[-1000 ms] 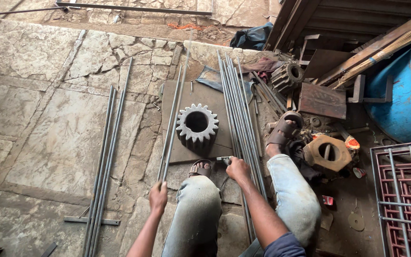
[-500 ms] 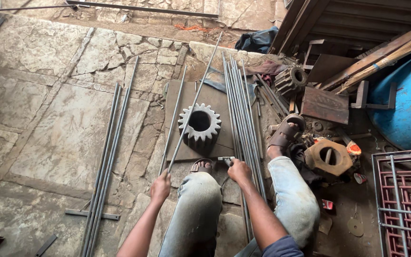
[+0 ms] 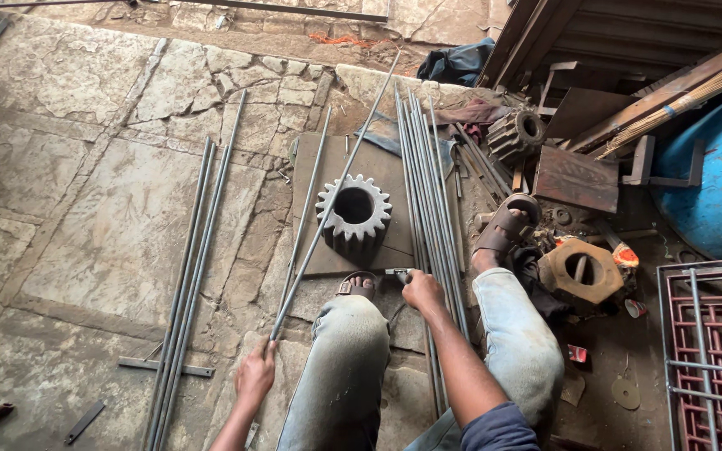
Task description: The person sits on the floor and repeatedly hammers long metal rods using a smaller metal piece as a makeshift hammer. The rods are positioned against a large gear-like object on the ground. The person handles the rods one at a time, striking them multiple times before moving to the next rod.
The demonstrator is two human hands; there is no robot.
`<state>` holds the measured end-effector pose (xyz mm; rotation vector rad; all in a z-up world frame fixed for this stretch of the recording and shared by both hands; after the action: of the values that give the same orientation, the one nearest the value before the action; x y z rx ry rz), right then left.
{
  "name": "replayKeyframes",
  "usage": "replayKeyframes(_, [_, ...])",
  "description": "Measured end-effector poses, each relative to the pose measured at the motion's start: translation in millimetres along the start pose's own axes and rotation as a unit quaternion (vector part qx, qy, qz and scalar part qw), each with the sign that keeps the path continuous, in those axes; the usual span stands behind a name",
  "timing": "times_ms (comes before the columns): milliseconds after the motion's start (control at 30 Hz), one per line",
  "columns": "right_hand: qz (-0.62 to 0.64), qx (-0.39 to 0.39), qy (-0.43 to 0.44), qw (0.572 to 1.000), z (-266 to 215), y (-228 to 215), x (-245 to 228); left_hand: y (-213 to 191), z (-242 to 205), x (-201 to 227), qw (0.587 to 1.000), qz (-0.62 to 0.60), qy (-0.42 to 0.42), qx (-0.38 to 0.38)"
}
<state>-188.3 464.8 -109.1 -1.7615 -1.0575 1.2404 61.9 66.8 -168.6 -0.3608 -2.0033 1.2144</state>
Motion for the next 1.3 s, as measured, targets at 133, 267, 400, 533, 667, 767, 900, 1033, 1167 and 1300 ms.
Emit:
replayKeyframes(133, [-0.026, 0.003, -0.004, 1.000, -2, -3, -4, 14, 35, 24, 0.998, -0.048, -0.037, -0.032])
replayKeyframes(267, [-0.018, 0.022, -0.014, 0.999, -3, -7, -8, 35, 77, 82, 0.967, -0.252, -0.018, -0.044])
replayKeyframes(400, [-0.012, 0.039, -0.017, 0.999, 0, -4, -8, 61, 83, 156, 0.841, -0.478, -0.102, -0.231])
replayKeyframes(533, [-0.010, 0.050, -0.018, 0.999, 2, 5, -4, 19, 66, 262, 0.755, -0.549, -0.080, -0.350])
replayKeyframes(667, [-0.007, 0.060, -0.033, 0.998, 0, 4, -6, -53, 38, 365, 0.731, -0.565, 0.018, -0.382])
replayKeyframes(767, [-0.006, 0.050, -0.019, 0.999, -3, 2, -10, -100, 13, 435, 0.684, -0.579, 0.114, -0.428])
replayKeyframes(900, [-0.019, 0.050, -0.022, 0.998, -5, 0, -10, -141, -15, 491, 0.613, -0.582, 0.235, -0.480])
replayKeyframes(1033, [0.001, 0.022, 0.013, 1.000, -3, -4, -6, -139, -19, 516, 0.627, -0.561, 0.269, -0.469])
replayKeyframes(1167, [-0.008, 0.016, 0.015, 1.000, -3, -5, -8, -120, -11, 525, 0.700, -0.528, 0.294, -0.381])
replayKeyframes(1300, [-0.009, 0.022, 0.013, 1.000, -2, -6, -8, -111, -11, 530, 0.723, -0.494, 0.320, -0.361])
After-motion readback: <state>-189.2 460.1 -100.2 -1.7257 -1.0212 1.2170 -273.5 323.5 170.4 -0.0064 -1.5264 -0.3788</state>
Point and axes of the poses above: each hand's wrist, its own z-axis towards the middle knuckle, its own y-axis out of the palm, x = y × z, the point moved 8 cm from there along z, towards the middle knuckle, and after that the axes turned 8 degrees about x, right-handed, at the moved point
